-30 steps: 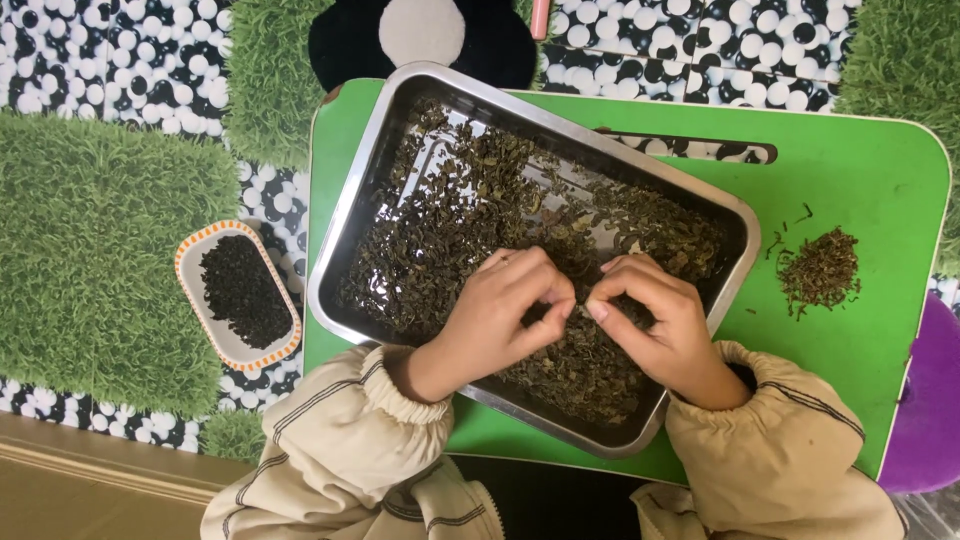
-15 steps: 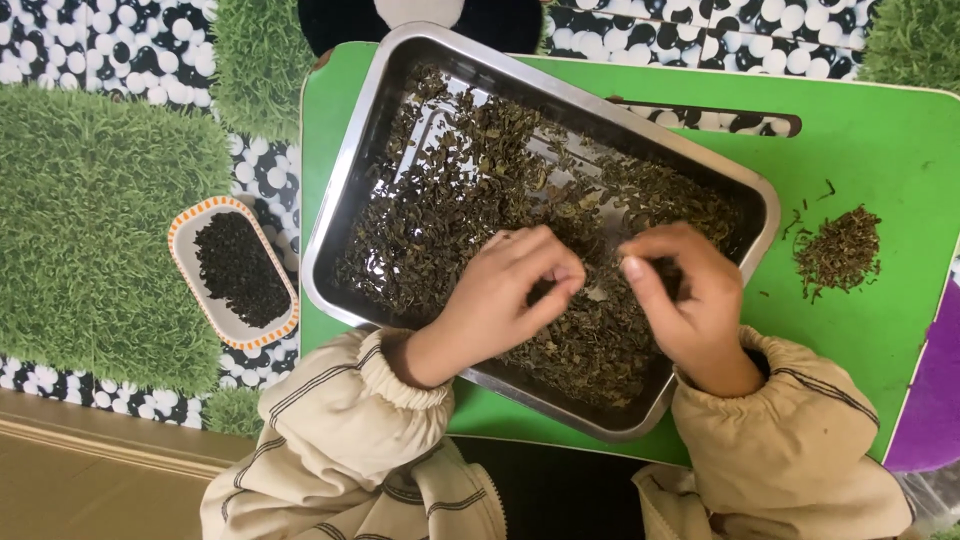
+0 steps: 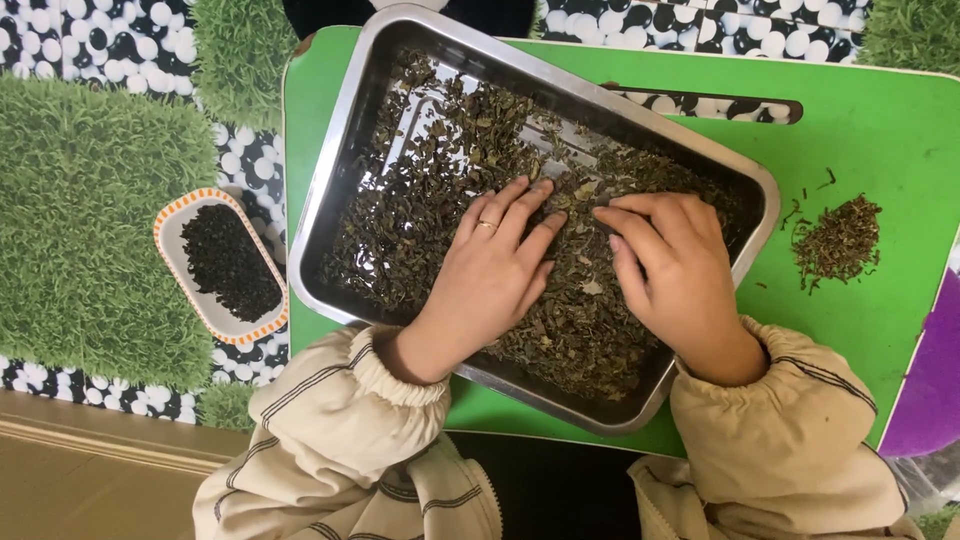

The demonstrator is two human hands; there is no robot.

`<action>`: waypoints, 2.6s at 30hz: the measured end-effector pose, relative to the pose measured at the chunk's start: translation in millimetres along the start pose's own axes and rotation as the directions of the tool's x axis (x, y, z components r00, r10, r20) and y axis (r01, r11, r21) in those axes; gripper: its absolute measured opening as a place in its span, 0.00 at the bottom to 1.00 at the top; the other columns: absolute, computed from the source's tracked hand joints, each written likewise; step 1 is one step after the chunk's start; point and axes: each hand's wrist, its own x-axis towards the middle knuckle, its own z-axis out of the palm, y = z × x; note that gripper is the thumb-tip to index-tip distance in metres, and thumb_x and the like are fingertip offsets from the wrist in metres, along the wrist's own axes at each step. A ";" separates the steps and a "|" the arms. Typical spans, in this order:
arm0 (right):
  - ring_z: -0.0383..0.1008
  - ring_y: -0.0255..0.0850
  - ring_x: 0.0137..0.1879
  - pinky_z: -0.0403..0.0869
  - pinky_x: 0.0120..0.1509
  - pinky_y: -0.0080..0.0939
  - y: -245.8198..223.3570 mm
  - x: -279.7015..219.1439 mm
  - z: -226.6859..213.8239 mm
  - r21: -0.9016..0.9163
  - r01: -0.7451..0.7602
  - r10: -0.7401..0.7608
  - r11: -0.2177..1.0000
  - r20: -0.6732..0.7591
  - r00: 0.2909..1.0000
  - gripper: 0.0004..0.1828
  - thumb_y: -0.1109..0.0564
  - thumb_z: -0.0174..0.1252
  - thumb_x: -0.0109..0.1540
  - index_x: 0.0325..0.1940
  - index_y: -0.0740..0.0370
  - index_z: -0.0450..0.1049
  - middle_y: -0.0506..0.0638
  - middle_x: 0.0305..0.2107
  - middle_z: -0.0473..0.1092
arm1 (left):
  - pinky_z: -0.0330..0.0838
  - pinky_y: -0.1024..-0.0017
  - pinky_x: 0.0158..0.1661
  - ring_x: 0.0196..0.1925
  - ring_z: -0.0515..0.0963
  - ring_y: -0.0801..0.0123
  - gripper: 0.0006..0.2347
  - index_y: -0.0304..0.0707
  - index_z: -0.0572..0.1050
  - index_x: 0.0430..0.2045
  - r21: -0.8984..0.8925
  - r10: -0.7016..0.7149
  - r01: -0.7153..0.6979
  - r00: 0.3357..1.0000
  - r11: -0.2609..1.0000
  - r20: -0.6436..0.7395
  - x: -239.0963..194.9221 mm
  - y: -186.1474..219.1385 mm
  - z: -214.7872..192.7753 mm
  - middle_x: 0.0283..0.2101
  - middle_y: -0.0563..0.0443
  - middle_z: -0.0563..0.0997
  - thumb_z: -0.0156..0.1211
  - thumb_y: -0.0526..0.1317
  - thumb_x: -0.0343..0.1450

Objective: Manually sorting dried tea leaves in a metal tray to remove stems and impurities.

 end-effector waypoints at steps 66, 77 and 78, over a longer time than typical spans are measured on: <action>0.69 0.42 0.41 0.66 0.69 0.54 34.1 54.0 29.9 -0.488 0.338 -0.381 0.804 0.012 0.924 0.07 0.65 0.65 0.62 0.29 0.62 0.75 0.48 0.24 0.65 | 0.65 0.57 0.54 0.38 0.80 0.57 0.09 0.34 0.80 0.37 -0.137 0.199 -0.201 0.980 0.970 -0.024 -5.7 -7.6 26.1 0.33 0.44 0.81 0.54 0.39 0.73; 0.73 0.44 0.42 0.64 0.70 0.55 24.6 53.4 7.2 -0.300 0.134 -0.119 0.944 0.069 0.990 0.04 0.60 0.66 0.62 0.34 0.58 0.78 0.48 0.27 0.71 | 0.63 0.56 0.56 0.43 0.79 0.55 0.09 0.34 0.79 0.39 -0.162 0.172 -0.176 0.984 0.971 -0.041 -5.0 -7.7 21.1 0.38 0.42 0.81 0.54 0.39 0.73; 0.73 0.46 0.42 0.64 0.69 0.56 20.1 53.3 0.2 -0.168 0.027 -0.015 0.985 0.074 0.997 0.03 0.59 0.66 0.63 0.35 0.59 0.78 0.50 0.27 0.72 | 0.63 0.56 0.56 0.44 0.79 0.55 0.10 0.33 0.79 0.40 -0.164 0.145 -0.150 0.989 0.975 -0.040 -4.4 -7.9 19.3 0.39 0.42 0.81 0.53 0.39 0.74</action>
